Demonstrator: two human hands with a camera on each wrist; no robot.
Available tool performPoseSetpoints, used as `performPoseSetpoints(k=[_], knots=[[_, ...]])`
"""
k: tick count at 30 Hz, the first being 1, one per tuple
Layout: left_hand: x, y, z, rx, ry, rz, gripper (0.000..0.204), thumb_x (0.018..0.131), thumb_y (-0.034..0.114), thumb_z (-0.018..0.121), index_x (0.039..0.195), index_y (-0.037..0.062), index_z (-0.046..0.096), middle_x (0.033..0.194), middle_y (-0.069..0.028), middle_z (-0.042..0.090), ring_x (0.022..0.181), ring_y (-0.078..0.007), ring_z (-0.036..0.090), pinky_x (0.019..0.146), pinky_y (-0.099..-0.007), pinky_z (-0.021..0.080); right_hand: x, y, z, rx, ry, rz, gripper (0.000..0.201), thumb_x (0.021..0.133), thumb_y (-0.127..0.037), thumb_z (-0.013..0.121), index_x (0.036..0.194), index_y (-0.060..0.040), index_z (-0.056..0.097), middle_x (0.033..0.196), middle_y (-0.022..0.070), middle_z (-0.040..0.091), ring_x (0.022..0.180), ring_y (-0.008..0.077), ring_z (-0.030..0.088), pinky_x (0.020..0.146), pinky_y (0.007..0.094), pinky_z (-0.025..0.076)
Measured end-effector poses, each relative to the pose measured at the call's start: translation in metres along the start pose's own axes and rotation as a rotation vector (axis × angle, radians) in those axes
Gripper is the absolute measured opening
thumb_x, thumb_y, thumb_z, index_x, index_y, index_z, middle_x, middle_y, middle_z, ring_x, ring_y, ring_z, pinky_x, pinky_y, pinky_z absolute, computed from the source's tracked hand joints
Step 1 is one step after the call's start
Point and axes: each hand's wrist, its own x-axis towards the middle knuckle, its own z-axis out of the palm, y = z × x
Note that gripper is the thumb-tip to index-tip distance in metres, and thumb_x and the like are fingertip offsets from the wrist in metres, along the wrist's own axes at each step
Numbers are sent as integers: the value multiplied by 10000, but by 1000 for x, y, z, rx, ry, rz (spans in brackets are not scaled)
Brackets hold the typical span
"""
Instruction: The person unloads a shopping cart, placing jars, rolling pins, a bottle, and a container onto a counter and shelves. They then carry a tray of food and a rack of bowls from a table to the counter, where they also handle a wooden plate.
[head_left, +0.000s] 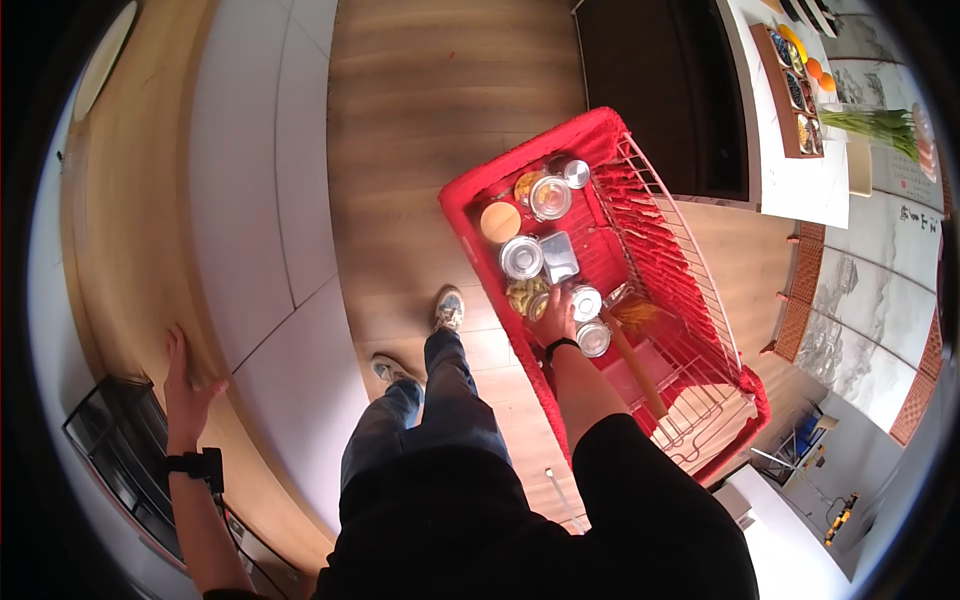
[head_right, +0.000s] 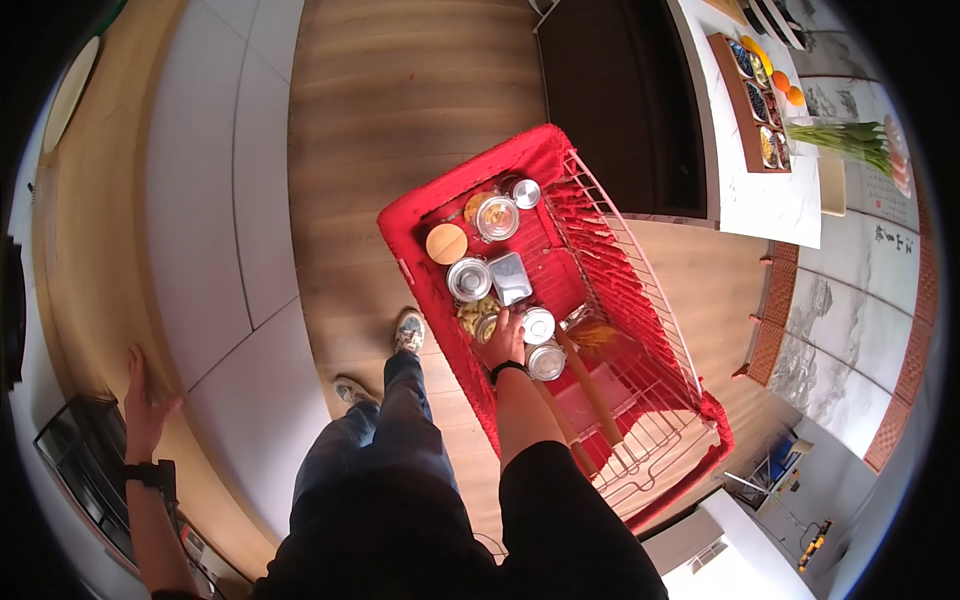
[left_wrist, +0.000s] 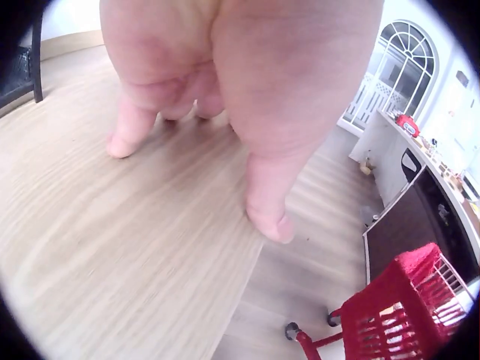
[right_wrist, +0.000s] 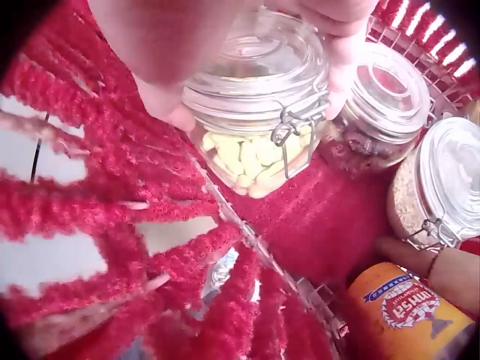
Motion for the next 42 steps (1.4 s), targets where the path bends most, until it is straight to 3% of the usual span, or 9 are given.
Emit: performPoseSetpoints(k=[7, 13, 19, 23, 24, 27, 29, 33, 42], knots=[[-2, -20, 3, -61, 11, 59, 1168, 698, 28, 866, 1633, 125, 172, 1666, -270, 136, 1564, -377, 97, 1250, -432, 231, -48, 15, -58, 6, 59, -115, 1005, 650, -371, 910, 1480, -119, 403, 1293, 272, 492, 1249, 488, 473, 1053, 555, 443], [9, -51, 13, 105, 39, 148, 1234, 638, 235, 941, 1619, 75, 210, 1653, -314, 139, 1544, -476, 92, 1252, -500, 202, -119, 8, -149, -90, 324, -274, 954, 639, -389, 917, 1390, -20, 461, 1270, 253, 508, 1200, 465, 506, 1029, 531, 451], [-4, -22, 14, 226, 144, 145, 1079, 668, 321, 933, 1509, -43, 365, 1562, -326, 341, 1451, -491, 328, 1214, -502, 299, -232, -64, -276, -160, 437, -399, 917, 626, -299, 896, 1377, -3, 461, 1221, 236, 519, 1161, 455, 525, 1003, 530, 469], [-64, 88, -45, -26, 21, 452, 872, 814, 356, 825, 1479, -33, 417, 1495, -279, 463, 1409, -403, 429, 1174, -461, 358, -304, -133, -324, -169, 530, -631, 873, 614, -255, 885, 1348, -9, 480, 1189, 233, 537, 1110, 449, 558, 948, 530, 497], [-67, 94, -28, -111, 161, 698, 873, 829, 346, 816, 1493, -35, 397, 1481, -278, 474, 1385, -419, 448, 1154, -466, 380, -323, -155, -333, -170, 514, -676, 878, 608, -251, 888, 1351, -14, 484, 1188, 230, 542, 1096, 450, 566, 941, 527, 502], [-134, 149, -60, -284, 55, 916, 1066, 783, 349, 856, 1577, -11, 242, 1526, -263, 419, 1381, -421, 450, 1156, -459, 385, -375, -220, -345, -160, 511, -860, 900, 583, -252, 905, 1356, -26, 505, 1153, 214, 573, 1070, 416, 599, 911, 489, 524], [-151, 161, -63, -314, 171, 1070, 1215, 700, 373, 910, 1599, 5, 180, 1585, -253, 327, 1453, -407, 363, 1185, -484, 347, -406, -259, -350, -186, 490, -1040, 939, 568, -266, 916, 1377, -26, 505, 1119, 203, 598, 1061, 389, 625, 883, 464, 540], [-179, 143, -75, -446, 359, 1055, 1270, 658, 382, 945, 1593, 3, 173, 1596, -238, 305, 1456, -412, 350, 1183, -495, 349, -469, -332, -360, -135, 241, -1212, 986, 559, -286, 916, 1410, -33, 486, 1110, 203, 607, 1059, 405, 633, 910, 471, 532], [-264, 52, -142, -514, 706, 719, 1235, 615, 373, 963, 1558, 20, 248, 1521, -222, 375, 1392, -409, 410, 1144, -470, 393, -560, -430, -341, -241, 148, -1674, 1032, 571, -285, 903, 1469, -56, 448, 1197, 215, 612, 1148, 434, 590, 980, 482, 497]])
